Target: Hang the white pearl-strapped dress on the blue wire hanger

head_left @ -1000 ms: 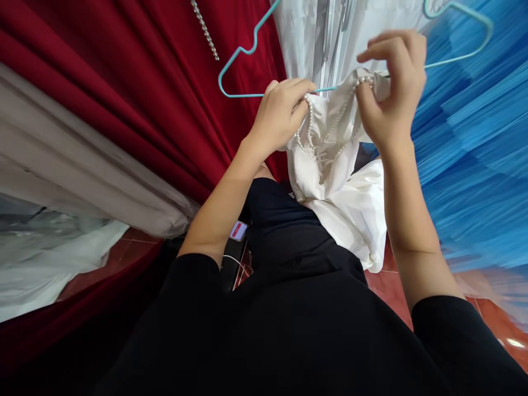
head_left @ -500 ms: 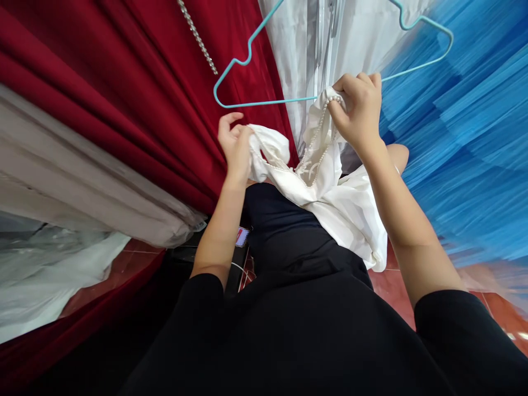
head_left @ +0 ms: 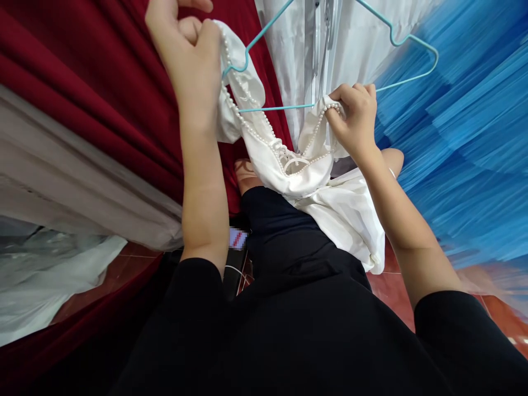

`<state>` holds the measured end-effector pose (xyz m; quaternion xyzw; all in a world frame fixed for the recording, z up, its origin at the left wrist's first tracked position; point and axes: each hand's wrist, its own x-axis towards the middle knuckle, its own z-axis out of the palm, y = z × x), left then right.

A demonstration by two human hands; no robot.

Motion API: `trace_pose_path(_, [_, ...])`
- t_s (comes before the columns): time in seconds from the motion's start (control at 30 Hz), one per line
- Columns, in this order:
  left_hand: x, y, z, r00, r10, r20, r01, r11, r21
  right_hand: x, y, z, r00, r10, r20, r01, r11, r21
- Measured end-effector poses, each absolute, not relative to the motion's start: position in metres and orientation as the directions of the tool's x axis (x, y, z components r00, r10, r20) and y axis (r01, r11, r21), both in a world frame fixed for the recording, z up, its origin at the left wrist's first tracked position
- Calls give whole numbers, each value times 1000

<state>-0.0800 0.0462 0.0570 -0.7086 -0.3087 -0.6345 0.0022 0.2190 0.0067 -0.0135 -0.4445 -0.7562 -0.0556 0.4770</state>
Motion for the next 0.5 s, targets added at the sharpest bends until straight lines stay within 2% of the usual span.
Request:
trace_pose_path(0.07, [-69, 60, 58, 23, 393, 919, 414, -841, 349, 220, 7, -14, -144, 617, 774, 721, 601, -345])
trace_pose_path(0.2, [-43, 71, 55, 39, 448, 893, 213, -877, 431, 223, 6, -15, -165, 612, 774, 720, 610, -330])
trace_pose_path(0.3, [-28, 56, 45, -4, 259, 966, 261, -932, 251, 223, 6, -15, -158, 593, 790, 724, 614, -316])
trace_pose_path(0.4, [-12, 28, 28, 55, 6, 998, 427, -904, -18, 220, 5, -15, -145, 572, 808, 722, 620, -309])
trace_pose_path(0.43, [-4, 18, 21, 124, 2, 992, 475, -878, -58, 218, 5, -15, -138, 569, 811, 724, 616, -309])
trace_pose_path(0.5, [12, 2, 7, 271, 169, 948, 540, -842, -4, 216, 3, -14, -128, 568, 813, 731, 608, -310])
